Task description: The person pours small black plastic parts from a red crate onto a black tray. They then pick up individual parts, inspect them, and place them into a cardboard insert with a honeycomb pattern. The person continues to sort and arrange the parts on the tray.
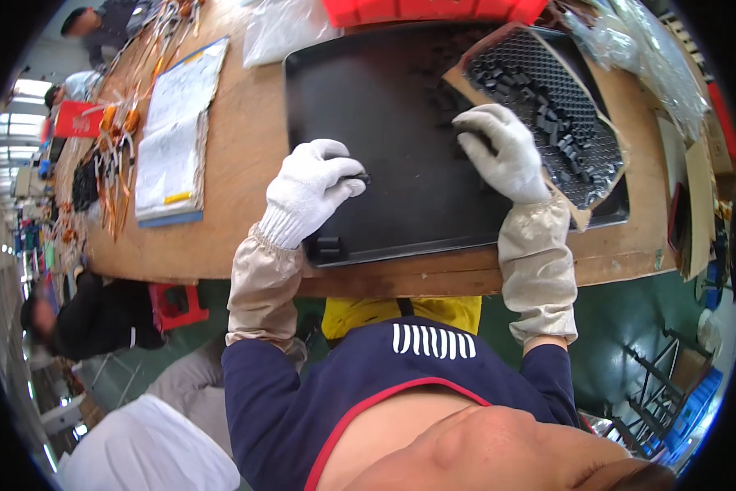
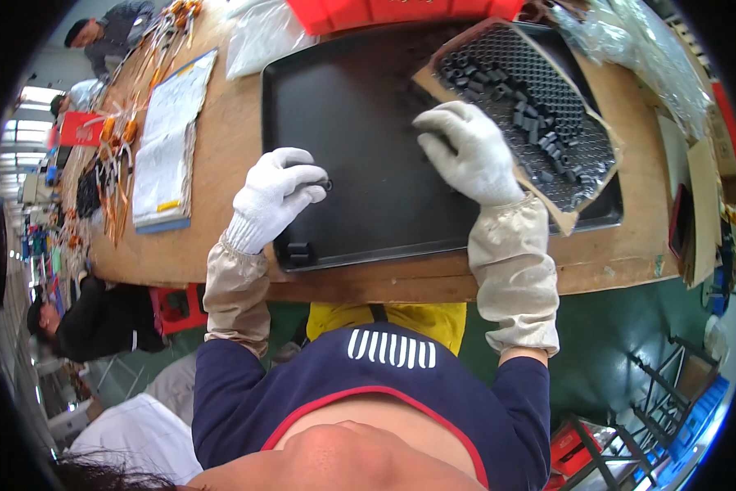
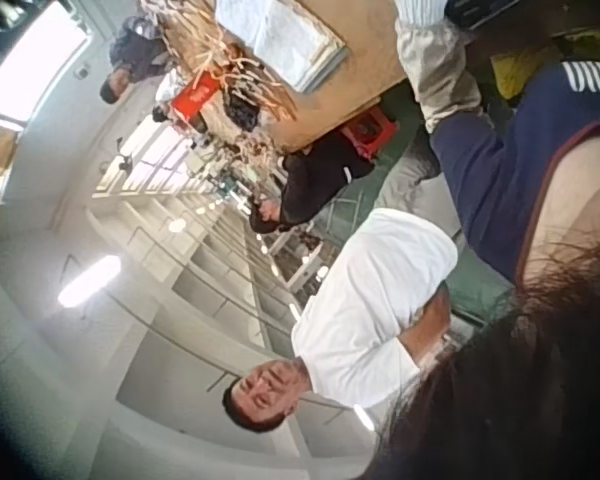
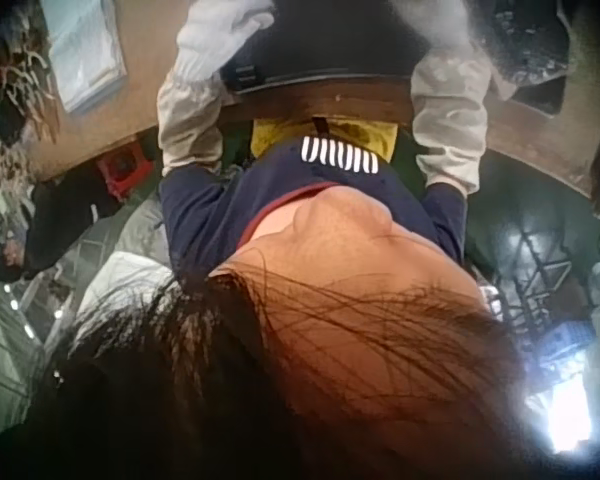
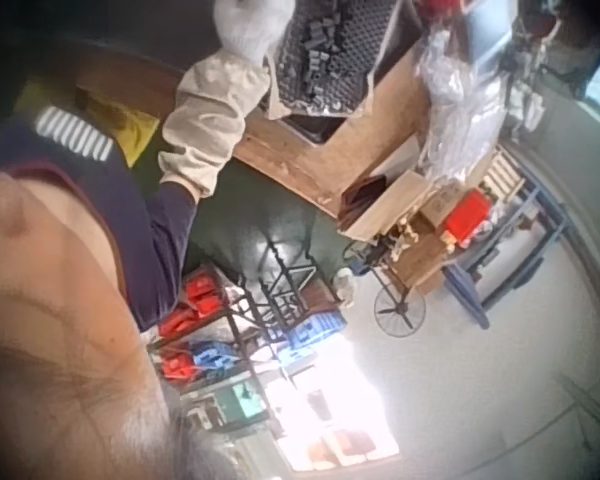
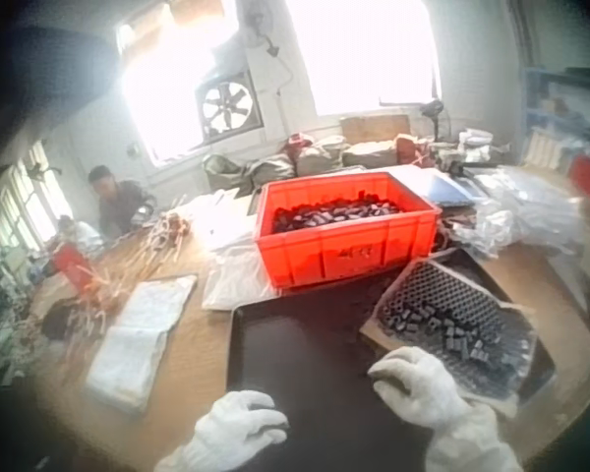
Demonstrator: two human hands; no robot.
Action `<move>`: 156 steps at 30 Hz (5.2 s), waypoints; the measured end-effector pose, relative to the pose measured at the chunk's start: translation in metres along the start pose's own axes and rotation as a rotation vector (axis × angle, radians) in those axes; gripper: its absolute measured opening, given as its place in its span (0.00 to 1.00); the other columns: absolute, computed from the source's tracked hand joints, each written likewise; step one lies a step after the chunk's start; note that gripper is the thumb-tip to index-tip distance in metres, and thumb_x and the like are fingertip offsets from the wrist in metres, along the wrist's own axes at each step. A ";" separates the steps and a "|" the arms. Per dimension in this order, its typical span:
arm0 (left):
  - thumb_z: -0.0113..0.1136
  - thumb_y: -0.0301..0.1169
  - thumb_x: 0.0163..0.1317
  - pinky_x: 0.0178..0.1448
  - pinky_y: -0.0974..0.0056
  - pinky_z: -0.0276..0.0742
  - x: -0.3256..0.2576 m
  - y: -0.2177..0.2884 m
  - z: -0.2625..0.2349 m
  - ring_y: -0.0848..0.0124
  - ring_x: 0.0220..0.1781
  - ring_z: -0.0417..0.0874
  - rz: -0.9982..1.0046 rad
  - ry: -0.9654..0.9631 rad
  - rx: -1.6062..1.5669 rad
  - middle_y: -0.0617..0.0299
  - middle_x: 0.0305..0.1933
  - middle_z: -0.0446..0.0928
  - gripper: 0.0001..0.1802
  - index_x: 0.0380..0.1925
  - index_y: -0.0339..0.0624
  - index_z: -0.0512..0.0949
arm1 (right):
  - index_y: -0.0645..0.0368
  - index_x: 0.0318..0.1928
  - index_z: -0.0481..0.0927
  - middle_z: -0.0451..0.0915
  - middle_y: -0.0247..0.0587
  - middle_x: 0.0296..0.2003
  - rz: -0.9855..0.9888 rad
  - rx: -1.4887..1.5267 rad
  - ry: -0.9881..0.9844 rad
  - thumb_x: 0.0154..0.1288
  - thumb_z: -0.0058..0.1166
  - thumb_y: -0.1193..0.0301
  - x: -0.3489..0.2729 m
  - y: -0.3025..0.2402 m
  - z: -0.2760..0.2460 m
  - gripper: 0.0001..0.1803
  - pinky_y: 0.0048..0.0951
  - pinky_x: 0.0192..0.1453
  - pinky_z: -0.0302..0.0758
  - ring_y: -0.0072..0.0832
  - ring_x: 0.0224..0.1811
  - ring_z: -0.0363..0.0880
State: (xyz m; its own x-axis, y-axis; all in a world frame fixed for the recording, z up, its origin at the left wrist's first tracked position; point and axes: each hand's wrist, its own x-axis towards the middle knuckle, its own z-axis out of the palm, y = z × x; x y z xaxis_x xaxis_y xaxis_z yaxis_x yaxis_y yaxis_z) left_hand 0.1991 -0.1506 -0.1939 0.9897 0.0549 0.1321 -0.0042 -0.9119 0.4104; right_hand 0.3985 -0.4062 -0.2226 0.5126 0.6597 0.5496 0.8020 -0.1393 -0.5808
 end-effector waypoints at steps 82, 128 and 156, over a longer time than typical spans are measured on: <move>0.67 0.59 0.59 0.75 0.31 0.61 0.193 0.029 0.083 0.41 0.74 0.68 0.578 -0.207 0.204 0.47 0.72 0.69 0.30 0.62 0.72 0.80 | 0.53 0.45 0.83 0.81 0.44 0.40 0.235 -0.381 0.165 0.66 0.63 0.67 -0.010 0.058 -0.028 0.10 0.46 0.50 0.82 0.47 0.46 0.83; 0.81 0.35 0.48 0.71 0.53 0.74 0.213 0.064 0.084 0.51 0.65 0.77 0.002 0.155 -0.183 0.52 0.65 0.75 0.39 0.63 0.47 0.76 | 0.51 0.41 0.84 0.87 0.39 0.40 -0.160 -0.492 0.336 0.59 0.63 0.76 0.040 0.095 -0.092 0.10 0.44 0.47 0.81 0.43 0.42 0.86; 0.68 0.45 0.62 0.59 0.49 0.80 0.217 0.116 0.065 0.53 0.56 0.85 0.552 0.051 0.249 0.55 0.50 0.84 0.20 0.49 0.49 0.81 | 0.53 0.50 0.84 0.87 0.51 0.42 0.396 -0.303 -0.074 0.71 0.59 0.66 -0.007 0.072 -0.090 0.11 0.46 0.52 0.82 0.50 0.49 0.86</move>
State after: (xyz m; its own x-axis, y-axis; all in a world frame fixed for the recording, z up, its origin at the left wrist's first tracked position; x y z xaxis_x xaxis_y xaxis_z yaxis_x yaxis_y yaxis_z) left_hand 0.4224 -0.2709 -0.1764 0.8425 -0.4398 0.3112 -0.4757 -0.8784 0.0465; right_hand 0.4801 -0.4877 -0.2143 0.7810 0.5623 0.2717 0.6092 -0.5902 -0.5296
